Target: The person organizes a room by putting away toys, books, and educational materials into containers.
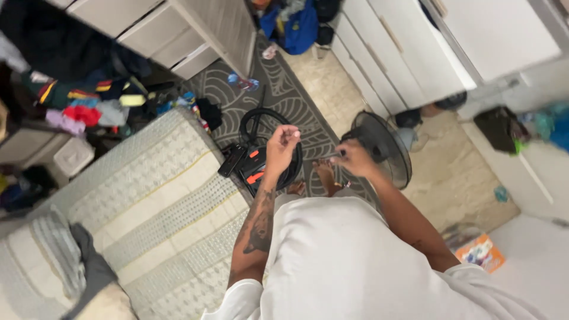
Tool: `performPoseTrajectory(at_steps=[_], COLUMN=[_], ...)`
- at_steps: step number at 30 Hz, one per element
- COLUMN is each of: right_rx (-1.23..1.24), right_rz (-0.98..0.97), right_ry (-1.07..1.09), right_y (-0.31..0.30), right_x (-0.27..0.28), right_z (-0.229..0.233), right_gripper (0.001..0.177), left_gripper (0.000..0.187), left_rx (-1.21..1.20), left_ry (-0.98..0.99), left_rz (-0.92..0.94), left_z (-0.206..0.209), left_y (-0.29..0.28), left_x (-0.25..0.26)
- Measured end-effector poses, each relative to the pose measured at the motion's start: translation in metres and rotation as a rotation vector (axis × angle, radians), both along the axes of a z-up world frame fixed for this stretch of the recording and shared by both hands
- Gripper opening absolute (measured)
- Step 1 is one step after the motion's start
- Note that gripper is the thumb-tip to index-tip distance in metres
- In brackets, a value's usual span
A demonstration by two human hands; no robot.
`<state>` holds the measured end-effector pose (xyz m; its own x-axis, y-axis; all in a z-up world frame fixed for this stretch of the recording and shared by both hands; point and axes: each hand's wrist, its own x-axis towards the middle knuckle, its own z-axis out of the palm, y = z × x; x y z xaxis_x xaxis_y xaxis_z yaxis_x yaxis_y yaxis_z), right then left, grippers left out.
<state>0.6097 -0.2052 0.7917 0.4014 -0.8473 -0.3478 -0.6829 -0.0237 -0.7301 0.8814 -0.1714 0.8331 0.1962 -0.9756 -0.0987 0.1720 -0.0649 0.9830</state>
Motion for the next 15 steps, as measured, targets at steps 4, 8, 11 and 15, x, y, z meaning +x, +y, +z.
performPoseTrajectory(at_steps=[4,8,11,15], right_rx=[-0.197,0.176,0.252,-0.027], right_rz=[0.021,-0.454,-0.792,-0.979], right_ry=[-0.033,-0.152,-0.186,-0.234], right_y=[0.056,0.114,0.165,0.248], right_x=[-0.023,-0.017,-0.013,-0.011], right_z=[-0.061,-0.037,-0.021,-0.029], right_gripper=[0.048,0.051,0.047,0.042], left_gripper=[0.016,0.017,0.018,0.019], left_rx=[0.037,0.024,0.025,0.128], left_ry=[-0.044,-0.046,-0.047,-0.109], left_rz=[-0.163,-0.449,-0.657,-0.900], left_z=[-0.004,-0.008,-0.012,-0.013], left_y=[-0.004,-0.003,0.008,0.028], left_x=[0.000,-0.010,-0.028,-0.059])
